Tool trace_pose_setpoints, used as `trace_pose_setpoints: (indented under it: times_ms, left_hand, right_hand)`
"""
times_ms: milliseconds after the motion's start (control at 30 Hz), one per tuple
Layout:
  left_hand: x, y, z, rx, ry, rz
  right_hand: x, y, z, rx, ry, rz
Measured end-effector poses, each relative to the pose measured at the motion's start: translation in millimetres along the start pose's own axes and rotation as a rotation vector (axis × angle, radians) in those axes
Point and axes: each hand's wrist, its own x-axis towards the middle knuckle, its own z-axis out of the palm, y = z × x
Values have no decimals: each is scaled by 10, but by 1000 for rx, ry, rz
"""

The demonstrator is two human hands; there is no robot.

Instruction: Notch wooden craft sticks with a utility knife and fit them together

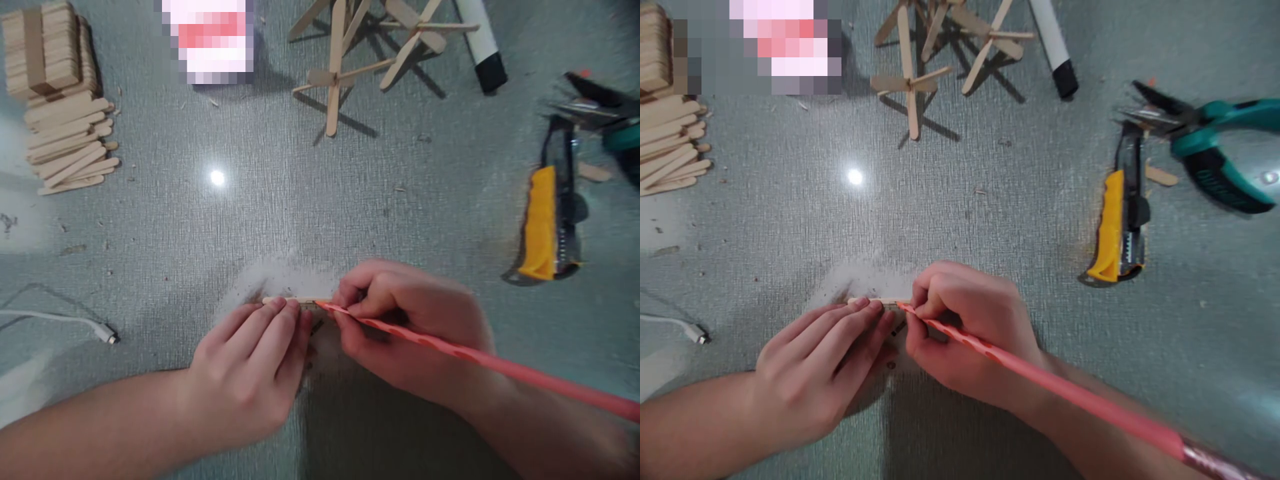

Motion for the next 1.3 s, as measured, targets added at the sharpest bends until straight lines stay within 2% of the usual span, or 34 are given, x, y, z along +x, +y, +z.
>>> trace_pose_setpoints:
  times_ms: [300,567,1300]
  left_hand:
    - [2,20,1,-14,-7,0]
    - [4,4,-10,-11,2,-11]
    - [0,15,8,-15,-1,-7]
  right_hand:
    - [14,-14,-2,-61,-23,-26]
    - [13,13,-4,5,-2,15]
    - [6,18,-6,11,10,26]
